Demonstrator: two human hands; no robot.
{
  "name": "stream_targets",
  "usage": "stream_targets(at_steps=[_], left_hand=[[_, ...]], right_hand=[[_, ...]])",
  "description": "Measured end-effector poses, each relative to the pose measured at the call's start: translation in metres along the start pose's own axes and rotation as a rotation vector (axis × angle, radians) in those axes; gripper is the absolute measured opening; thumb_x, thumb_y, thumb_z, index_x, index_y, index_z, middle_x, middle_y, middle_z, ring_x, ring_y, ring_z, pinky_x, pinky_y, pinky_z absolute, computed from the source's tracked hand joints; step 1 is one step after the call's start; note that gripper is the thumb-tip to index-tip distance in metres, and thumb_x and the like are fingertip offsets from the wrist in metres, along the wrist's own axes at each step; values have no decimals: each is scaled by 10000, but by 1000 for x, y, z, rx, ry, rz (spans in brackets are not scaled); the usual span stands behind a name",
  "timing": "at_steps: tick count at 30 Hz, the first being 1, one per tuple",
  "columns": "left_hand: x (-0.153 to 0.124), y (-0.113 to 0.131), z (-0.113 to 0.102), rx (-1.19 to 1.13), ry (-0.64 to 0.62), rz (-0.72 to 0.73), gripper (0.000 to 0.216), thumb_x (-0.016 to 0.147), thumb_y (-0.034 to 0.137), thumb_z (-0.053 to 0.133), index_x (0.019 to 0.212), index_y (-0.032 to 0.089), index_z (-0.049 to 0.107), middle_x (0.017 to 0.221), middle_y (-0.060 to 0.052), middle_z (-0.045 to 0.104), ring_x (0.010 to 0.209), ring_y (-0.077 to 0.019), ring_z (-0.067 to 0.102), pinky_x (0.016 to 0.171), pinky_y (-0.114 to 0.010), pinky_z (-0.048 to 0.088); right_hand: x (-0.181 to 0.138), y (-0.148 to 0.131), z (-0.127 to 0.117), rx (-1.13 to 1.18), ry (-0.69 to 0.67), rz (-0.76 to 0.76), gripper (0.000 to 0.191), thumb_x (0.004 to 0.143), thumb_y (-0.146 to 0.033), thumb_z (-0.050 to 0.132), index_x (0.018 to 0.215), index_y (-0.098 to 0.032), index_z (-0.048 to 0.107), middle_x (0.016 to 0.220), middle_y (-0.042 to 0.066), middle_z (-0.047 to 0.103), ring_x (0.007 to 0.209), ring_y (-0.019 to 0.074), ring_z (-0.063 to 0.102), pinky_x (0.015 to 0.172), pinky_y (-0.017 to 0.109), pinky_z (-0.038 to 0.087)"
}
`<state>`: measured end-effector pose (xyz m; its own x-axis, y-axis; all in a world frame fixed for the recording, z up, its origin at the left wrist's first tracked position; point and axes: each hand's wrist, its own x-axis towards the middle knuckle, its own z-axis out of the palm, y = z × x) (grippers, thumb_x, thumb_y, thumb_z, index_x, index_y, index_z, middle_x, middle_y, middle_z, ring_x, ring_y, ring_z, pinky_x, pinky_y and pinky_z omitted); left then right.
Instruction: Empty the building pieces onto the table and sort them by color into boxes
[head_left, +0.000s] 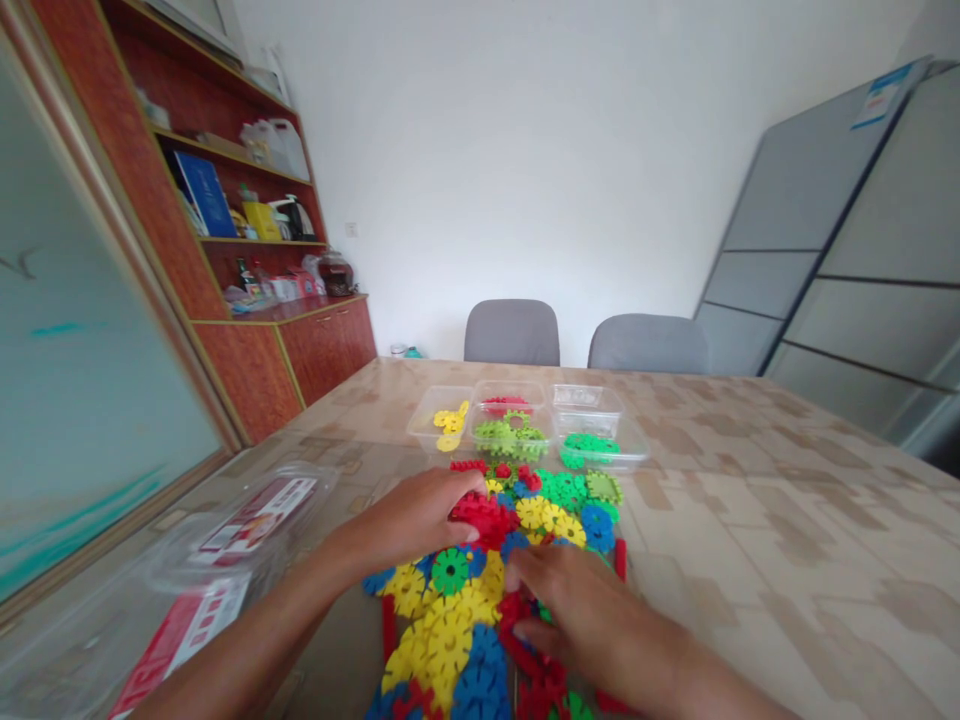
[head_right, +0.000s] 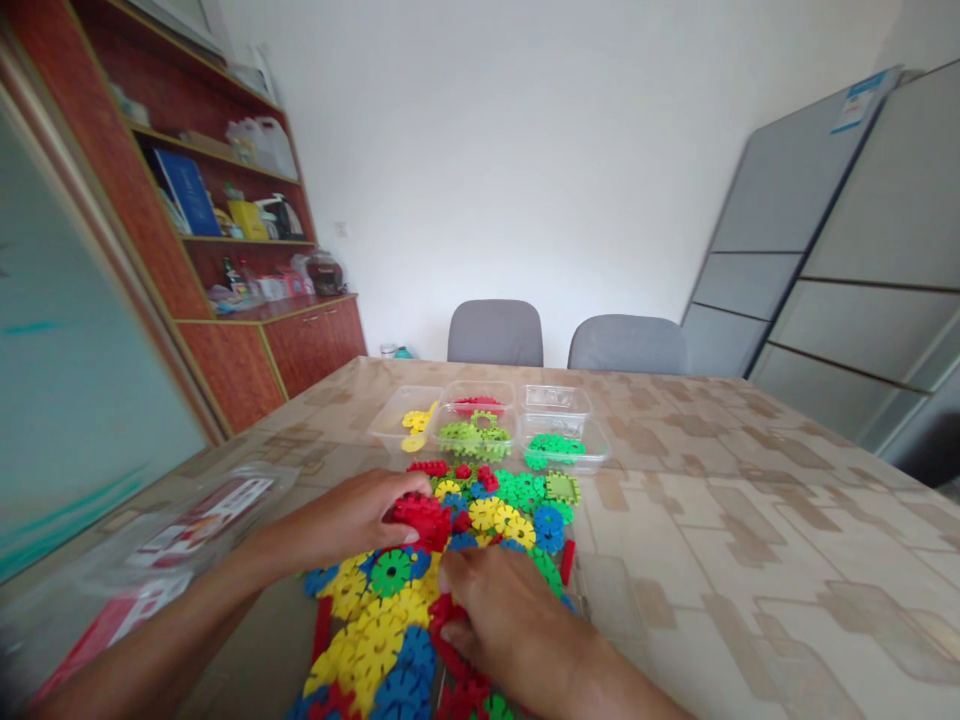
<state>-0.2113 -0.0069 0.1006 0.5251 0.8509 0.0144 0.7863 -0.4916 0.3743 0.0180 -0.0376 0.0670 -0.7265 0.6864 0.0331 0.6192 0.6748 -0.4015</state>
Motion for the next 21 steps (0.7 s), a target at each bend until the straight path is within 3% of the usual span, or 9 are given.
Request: stream_targets(at_steps=[6, 11, 17, 19, 21], left_hand=[[3, 7, 0, 0, 2, -47, 230, 779, 266, 581, 1006, 228, 583, 981, -17, 646, 955, -233, 572, 752, -267, 417], [5, 7, 2, -81, 73, -38, 208, 782, 261, 581, 985, 216, 572, 928, -3, 646, 855, -201, 580, 729, -254, 418], [35, -7, -10, -385, 219, -103, 151, 726, 254, 644, 843, 188, 575, 770, 22, 620, 714, -174, 586, 595, -220, 429], [56, -15, -17, -446, 271, -149, 142, 716, 231, 664, 798, 173, 563, 726, 29, 603, 660, -160, 592, 555, -213, 428], [79, -24, -23, -479, 299, -201, 130, 744, 211, 664, 791, 156, 556, 662, 38, 578, 565, -139, 579, 497, -209, 416]], right_hand=[[2, -12, 6, -78, -72, -20, 95, 799, -138, 586, 884, -179, 601, 897, 66, 697, 797, 222, 663, 618, 273, 434], [3, 0, -1, 146, 105, -41, 155, 760, -133, 636, 873, -215, 570, 822, 0, 668, 699, 154, 611, 582, 247, 407], [30, 55, -20, 493, 296, 11, 83, 776, -208, 638, 811, -198, 564, 674, -48, 584, 586, 109, 528, 518, 216, 376], [47, 80, -31, 656, 331, 126, 161, 746, -270, 691, 798, -189, 562, 706, -33, 621, 614, 125, 576, 559, 234, 438], [67, 101, -43, 671, 363, 194, 194, 766, -318, 696, 795, -181, 561, 629, -45, 599, 545, 126, 571, 535, 250, 461]])
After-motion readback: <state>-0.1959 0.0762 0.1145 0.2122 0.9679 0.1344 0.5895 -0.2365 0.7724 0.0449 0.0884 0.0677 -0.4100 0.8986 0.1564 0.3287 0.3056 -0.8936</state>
